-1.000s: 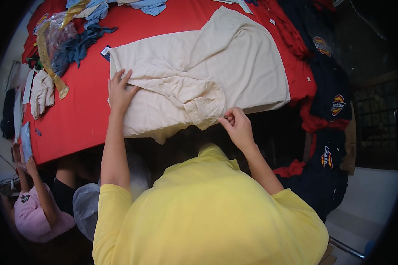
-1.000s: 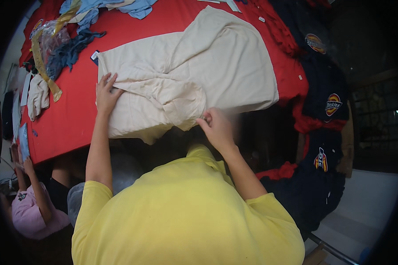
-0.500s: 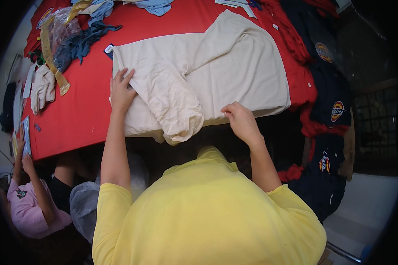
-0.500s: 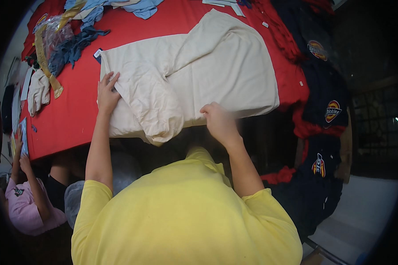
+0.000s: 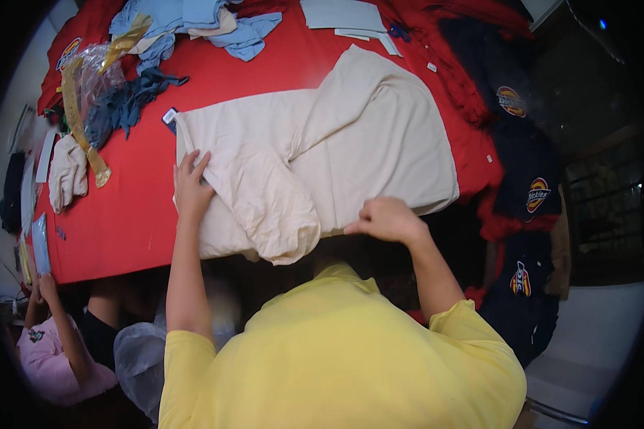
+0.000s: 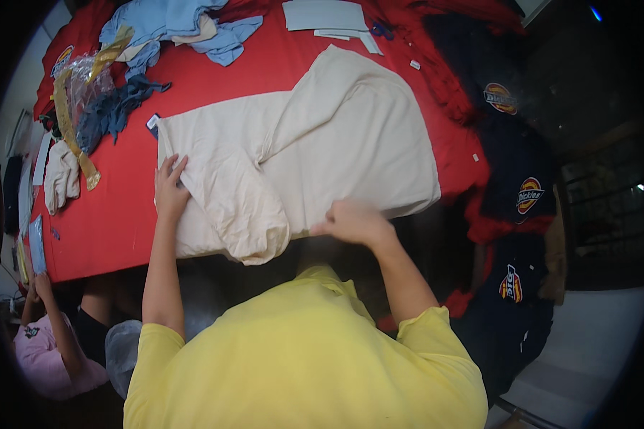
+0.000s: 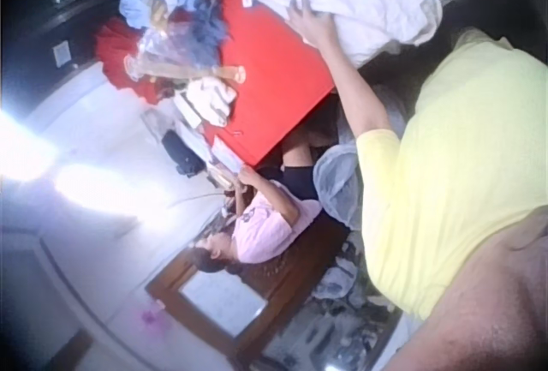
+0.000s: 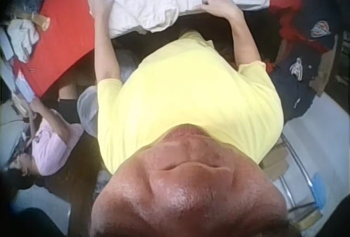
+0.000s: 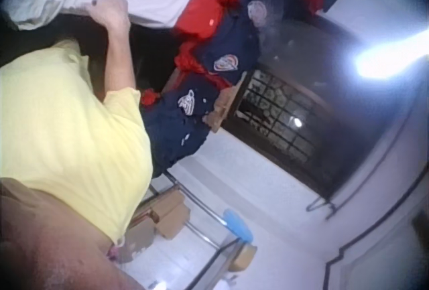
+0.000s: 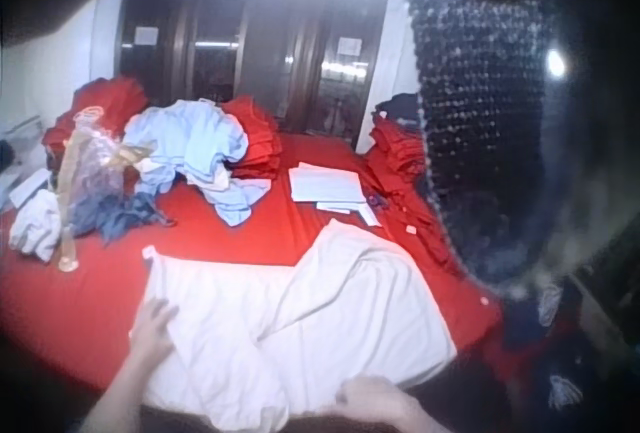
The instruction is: The person folds shirts by placing them on a flat surface, centering a cardboard guide on the back, and folding the sides and sleeves over it.
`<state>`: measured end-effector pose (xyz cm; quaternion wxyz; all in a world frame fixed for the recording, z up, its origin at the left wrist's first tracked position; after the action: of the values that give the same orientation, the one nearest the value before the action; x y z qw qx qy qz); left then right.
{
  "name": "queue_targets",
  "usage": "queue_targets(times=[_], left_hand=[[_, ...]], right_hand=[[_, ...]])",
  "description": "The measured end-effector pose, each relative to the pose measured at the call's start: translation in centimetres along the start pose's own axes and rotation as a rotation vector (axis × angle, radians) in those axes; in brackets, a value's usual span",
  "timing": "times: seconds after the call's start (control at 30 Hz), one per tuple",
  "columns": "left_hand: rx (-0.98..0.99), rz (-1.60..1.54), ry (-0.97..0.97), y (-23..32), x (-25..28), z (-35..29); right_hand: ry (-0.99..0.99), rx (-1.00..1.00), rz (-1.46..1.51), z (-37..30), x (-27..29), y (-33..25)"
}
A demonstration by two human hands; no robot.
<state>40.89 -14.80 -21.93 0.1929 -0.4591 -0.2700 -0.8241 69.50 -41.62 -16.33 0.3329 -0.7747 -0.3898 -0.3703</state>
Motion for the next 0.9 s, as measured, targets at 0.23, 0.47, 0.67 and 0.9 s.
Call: queue_targets(times=[0.23, 0.47, 0.67, 0.9], left_hand=[[0.008, 0.0, -0.022, 0.9, 0.1, 0.8], [0.06, -0.007, -0.041, 1.3, 0.6, 1.1], [0.074, 0.005, -0.037, 1.3, 0.7, 0.7], [0.092, 0.037, -0.076, 1.3, 0.3, 1.3]], right_hand=[[0.904, 0.165, 0.193, 20.2, 13.2, 6.5], [1.015, 0.002, 0.257, 29.0, 20.0, 8.0], [0.503, -0.161, 0.458, 19.4, 15.7, 15.0], [0.739, -0.322, 0.615, 16.7, 9.8, 17.5]])
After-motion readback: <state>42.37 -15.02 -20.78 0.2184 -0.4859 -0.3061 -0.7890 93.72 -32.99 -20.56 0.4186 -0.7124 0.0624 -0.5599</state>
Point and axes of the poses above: each hand's wrist, its own z-axis towards the middle knuckle, its own x-axis out of the back of the hand, y = z × x, the point moved 5 cm from there along z, towards the middle knuckle, and after that the axes turned 14 degrees about -x, right-handed, at the moved point
